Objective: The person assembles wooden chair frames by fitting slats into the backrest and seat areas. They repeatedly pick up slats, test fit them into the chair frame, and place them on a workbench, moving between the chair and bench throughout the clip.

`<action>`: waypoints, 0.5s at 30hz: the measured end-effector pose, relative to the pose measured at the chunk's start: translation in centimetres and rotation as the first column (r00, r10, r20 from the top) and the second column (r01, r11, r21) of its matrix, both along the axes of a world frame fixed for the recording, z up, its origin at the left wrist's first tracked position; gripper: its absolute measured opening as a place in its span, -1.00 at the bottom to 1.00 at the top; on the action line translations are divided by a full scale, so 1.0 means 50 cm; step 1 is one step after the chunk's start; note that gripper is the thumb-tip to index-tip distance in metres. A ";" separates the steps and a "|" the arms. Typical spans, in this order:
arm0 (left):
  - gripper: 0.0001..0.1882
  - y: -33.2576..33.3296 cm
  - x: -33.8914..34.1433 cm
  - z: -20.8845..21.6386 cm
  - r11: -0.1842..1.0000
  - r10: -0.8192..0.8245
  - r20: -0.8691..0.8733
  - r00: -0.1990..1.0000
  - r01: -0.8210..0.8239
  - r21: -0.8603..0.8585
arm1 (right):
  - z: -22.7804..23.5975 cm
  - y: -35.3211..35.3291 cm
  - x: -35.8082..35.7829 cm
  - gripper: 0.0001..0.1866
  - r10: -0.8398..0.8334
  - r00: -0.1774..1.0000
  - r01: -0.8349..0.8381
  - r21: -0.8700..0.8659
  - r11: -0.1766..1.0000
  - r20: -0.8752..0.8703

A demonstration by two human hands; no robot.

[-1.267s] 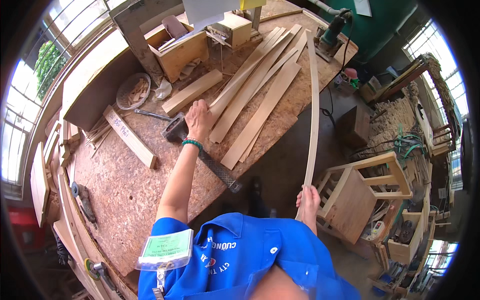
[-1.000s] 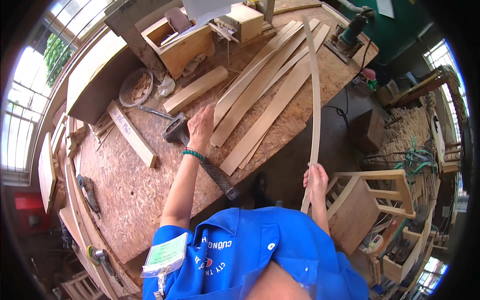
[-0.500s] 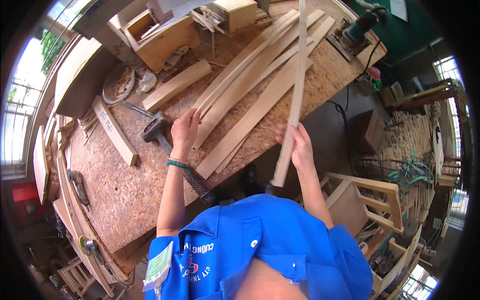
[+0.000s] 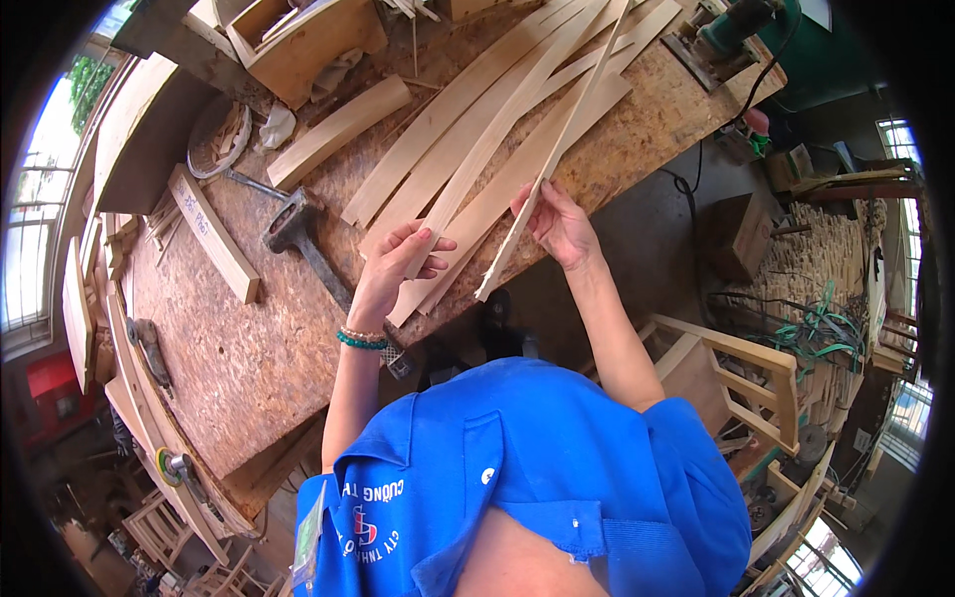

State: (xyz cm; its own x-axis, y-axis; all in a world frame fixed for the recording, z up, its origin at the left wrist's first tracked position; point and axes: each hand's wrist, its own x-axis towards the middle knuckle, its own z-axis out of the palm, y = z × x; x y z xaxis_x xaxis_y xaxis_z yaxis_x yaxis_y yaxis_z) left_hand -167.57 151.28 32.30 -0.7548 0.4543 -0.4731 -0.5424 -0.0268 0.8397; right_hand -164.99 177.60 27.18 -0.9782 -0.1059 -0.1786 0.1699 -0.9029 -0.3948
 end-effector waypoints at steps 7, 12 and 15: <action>-0.74 -0.009 0.003 -0.009 0.996 0.080 -0.096 0.992 -0.085 -0.043 | -0.015 0.004 0.002 -0.82 -0.003 0.997 0.004 -0.010 1.000 0.078; -0.66 -0.040 -0.050 -0.017 0.682 -0.028 -0.826 0.563 -0.593 -0.428 | -0.018 -0.002 -0.001 -0.83 0.000 0.997 0.002 -0.027 1.000 0.072; -0.58 -0.015 -0.072 0.010 0.408 -0.509 -0.820 0.262 -0.765 -0.498 | -0.022 0.006 0.002 -0.86 -0.035 0.996 0.033 0.032 0.999 0.088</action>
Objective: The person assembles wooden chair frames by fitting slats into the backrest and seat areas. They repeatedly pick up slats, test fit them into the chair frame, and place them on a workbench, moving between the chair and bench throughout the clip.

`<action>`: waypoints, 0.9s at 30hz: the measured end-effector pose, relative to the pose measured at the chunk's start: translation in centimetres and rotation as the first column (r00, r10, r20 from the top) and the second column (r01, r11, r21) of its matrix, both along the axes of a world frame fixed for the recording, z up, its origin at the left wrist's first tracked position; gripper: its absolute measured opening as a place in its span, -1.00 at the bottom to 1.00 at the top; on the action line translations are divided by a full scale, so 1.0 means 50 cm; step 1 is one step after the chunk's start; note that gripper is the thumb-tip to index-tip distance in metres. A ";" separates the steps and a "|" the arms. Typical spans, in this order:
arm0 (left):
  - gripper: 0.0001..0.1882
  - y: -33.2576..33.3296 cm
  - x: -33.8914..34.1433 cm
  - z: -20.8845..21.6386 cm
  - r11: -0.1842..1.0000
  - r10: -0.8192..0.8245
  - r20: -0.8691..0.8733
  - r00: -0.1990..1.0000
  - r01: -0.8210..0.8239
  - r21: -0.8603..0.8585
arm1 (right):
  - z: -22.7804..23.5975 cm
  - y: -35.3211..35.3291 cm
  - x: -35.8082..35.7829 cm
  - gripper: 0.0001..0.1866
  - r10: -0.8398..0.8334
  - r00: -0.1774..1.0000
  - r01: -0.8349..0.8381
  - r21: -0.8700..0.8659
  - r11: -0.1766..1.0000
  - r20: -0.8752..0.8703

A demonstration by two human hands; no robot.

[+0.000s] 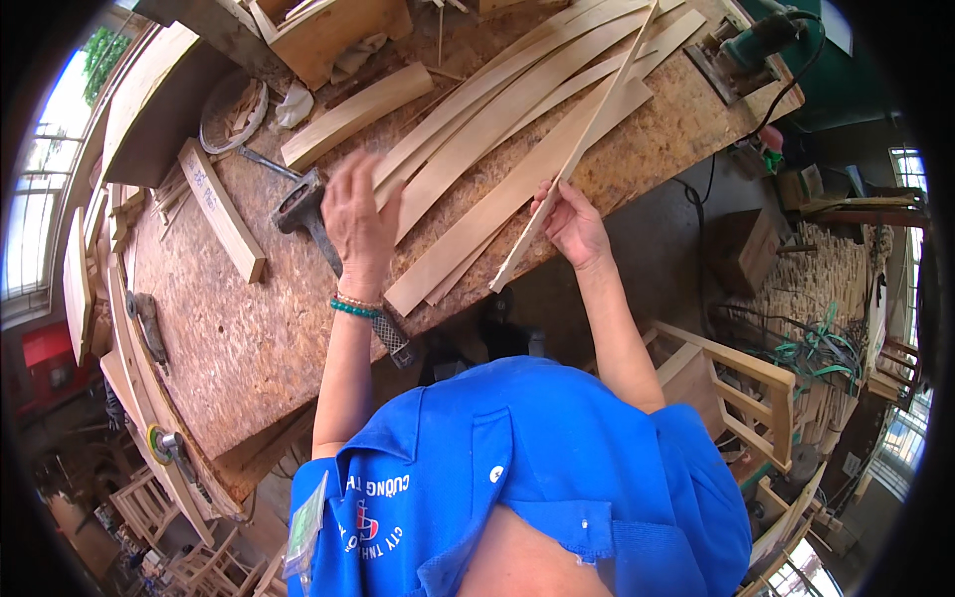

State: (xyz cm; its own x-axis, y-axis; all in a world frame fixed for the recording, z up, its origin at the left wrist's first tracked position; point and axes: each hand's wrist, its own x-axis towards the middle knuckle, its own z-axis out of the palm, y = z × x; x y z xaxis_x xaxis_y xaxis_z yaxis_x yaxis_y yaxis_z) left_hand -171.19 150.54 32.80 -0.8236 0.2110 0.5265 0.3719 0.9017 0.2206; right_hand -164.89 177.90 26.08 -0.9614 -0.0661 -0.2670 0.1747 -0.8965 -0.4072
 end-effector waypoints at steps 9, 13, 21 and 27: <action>-0.64 -0.025 0.011 -0.049 0.988 -0.154 0.377 0.913 0.132 0.085 | 0.001 -0.006 -0.002 -0.84 0.009 0.998 -0.013 -0.052 0.999 -0.065; -0.72 -0.027 -0.016 -0.042 0.981 -0.044 0.233 0.972 -0.002 0.196 | -0.003 -0.004 -0.003 -0.82 0.016 0.995 -0.024 -0.081 0.996 -0.100; -0.78 0.013 0.006 -0.066 0.982 -0.160 0.176 0.971 0.174 -0.067 | -0.005 0.002 -0.004 -0.81 0.034 0.998 -0.041 -0.112 0.993 -0.061; -0.88 0.013 -0.005 -0.072 0.989 -0.133 0.115 0.984 0.139 -0.043 | -0.011 0.003 -0.009 -0.78 0.056 0.996 -0.064 -0.121 0.991 -0.068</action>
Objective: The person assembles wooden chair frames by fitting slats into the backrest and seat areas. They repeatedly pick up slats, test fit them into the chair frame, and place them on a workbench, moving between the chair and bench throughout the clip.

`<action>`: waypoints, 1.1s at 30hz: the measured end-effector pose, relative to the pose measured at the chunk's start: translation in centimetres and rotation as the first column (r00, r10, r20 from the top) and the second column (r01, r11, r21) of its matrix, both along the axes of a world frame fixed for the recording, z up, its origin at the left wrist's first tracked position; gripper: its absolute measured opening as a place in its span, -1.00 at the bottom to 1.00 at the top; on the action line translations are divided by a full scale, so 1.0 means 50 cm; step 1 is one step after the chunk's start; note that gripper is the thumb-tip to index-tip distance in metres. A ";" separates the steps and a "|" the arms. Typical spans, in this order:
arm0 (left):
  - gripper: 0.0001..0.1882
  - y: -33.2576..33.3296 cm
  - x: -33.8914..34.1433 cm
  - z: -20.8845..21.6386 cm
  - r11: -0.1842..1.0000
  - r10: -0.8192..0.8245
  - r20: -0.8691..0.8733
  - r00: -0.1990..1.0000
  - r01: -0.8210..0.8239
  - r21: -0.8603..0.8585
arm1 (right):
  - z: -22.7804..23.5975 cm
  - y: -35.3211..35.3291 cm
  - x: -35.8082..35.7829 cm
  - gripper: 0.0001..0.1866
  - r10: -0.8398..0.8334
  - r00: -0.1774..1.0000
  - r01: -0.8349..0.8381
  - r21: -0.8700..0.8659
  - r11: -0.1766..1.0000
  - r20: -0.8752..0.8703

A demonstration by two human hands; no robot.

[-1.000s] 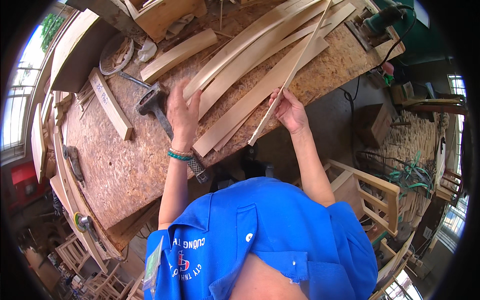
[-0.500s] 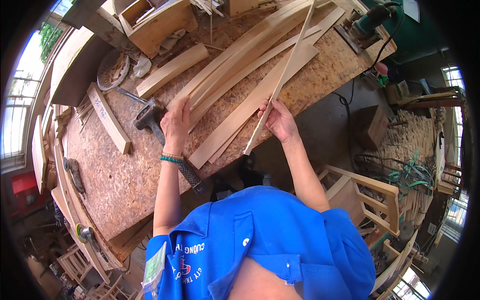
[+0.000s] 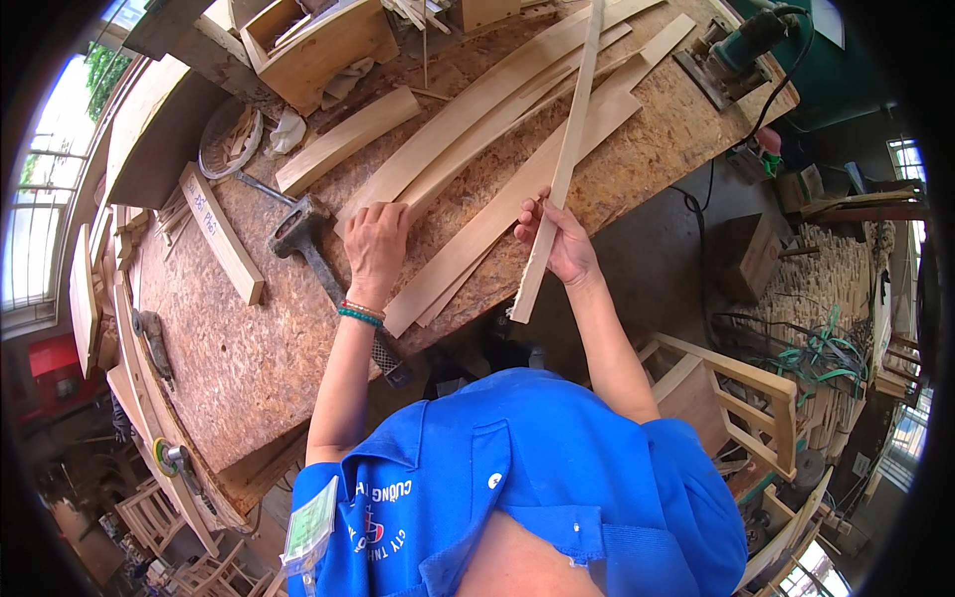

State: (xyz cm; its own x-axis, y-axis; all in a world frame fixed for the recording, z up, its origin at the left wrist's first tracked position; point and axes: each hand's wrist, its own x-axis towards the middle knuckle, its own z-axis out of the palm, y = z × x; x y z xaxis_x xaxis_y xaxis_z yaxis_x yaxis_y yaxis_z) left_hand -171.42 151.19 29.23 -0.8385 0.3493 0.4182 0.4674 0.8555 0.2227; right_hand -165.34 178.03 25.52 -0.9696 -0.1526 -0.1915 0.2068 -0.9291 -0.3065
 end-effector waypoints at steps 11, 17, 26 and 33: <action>-0.82 0.004 0.016 0.034 0.978 0.116 0.413 0.903 -0.177 0.114 | -0.013 0.010 -0.005 -0.74 0.070 0.990 -0.078 -0.058 0.995 -0.123; -0.88 0.022 0.044 0.045 0.980 0.044 0.279 0.959 -0.095 0.174 | -0.006 0.006 -0.005 -0.73 0.074 0.994 -0.074 0.002 0.997 -0.085; -0.90 0.017 0.053 0.046 0.981 0.059 0.123 0.991 -0.080 0.174 | 0.003 0.000 -0.007 -0.66 0.056 0.996 -0.052 0.055 0.997 -0.073; -0.83 -0.003 0.067 0.060 0.976 0.044 0.239 0.970 -0.093 0.198 | 0.011 -0.002 -0.011 -0.60 0.070 0.996 -0.068 0.024 0.997 -0.052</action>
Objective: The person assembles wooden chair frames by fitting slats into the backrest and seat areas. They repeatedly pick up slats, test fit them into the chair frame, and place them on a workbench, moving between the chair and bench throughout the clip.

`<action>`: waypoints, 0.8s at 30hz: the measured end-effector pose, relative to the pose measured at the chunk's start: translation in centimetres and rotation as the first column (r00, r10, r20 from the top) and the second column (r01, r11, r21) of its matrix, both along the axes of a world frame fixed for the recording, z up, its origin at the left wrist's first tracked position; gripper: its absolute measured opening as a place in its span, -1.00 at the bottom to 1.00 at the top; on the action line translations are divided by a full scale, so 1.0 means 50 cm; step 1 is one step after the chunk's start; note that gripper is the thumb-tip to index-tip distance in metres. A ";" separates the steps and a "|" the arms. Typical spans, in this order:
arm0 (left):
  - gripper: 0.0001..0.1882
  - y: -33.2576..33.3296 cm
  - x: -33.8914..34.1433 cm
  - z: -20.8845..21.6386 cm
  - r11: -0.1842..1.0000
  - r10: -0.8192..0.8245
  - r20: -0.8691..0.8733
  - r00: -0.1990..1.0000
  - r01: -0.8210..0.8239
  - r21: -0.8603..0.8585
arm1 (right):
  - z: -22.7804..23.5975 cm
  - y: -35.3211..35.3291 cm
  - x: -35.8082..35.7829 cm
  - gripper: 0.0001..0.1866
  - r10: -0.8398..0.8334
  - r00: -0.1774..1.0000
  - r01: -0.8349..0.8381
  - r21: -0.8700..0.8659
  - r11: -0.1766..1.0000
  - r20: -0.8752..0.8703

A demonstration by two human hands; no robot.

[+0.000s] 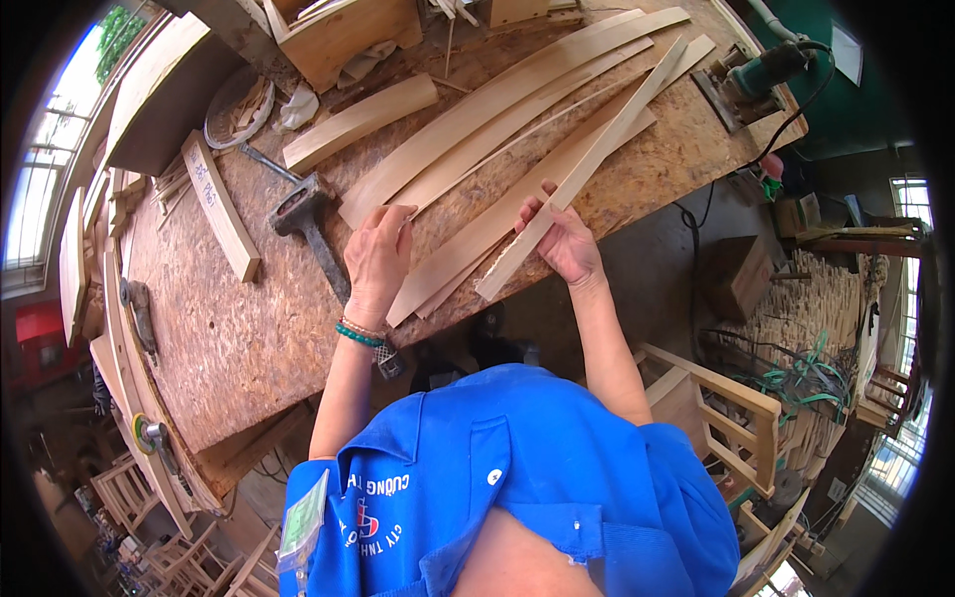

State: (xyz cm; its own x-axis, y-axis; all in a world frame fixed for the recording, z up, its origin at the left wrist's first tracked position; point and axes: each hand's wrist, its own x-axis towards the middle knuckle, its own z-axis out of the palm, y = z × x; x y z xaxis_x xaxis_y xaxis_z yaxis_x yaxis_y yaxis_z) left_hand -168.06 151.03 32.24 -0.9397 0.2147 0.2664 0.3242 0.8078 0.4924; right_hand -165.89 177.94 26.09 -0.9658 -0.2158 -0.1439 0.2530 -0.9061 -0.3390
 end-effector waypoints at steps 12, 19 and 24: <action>-0.73 -0.057 0.071 0.011 0.909 -0.023 0.520 0.854 -0.198 0.366 | 0.010 -0.001 0.010 -0.71 0.034 0.999 -0.039 0.235 0.971 0.024; -0.68 -0.076 0.113 0.014 0.650 -0.274 0.664 0.696 -0.375 0.661 | 0.006 -0.005 0.013 -0.80 -0.073 0.994 0.048 0.287 0.957 0.077; -0.74 -0.077 0.121 -0.009 0.892 -0.027 0.445 0.895 -0.179 0.414 | 0.011 -0.015 0.004 -0.80 -0.086 0.992 0.057 0.291 0.955 0.090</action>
State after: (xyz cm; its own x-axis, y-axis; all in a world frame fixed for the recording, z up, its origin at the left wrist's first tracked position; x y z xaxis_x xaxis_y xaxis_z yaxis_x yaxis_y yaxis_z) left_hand -162.01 147.20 31.80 -0.9882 0.0972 -0.1182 -0.0558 0.4902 0.8698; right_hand -165.70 177.18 26.64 -0.9546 -0.0822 -0.2865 0.2373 -0.7912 -0.5636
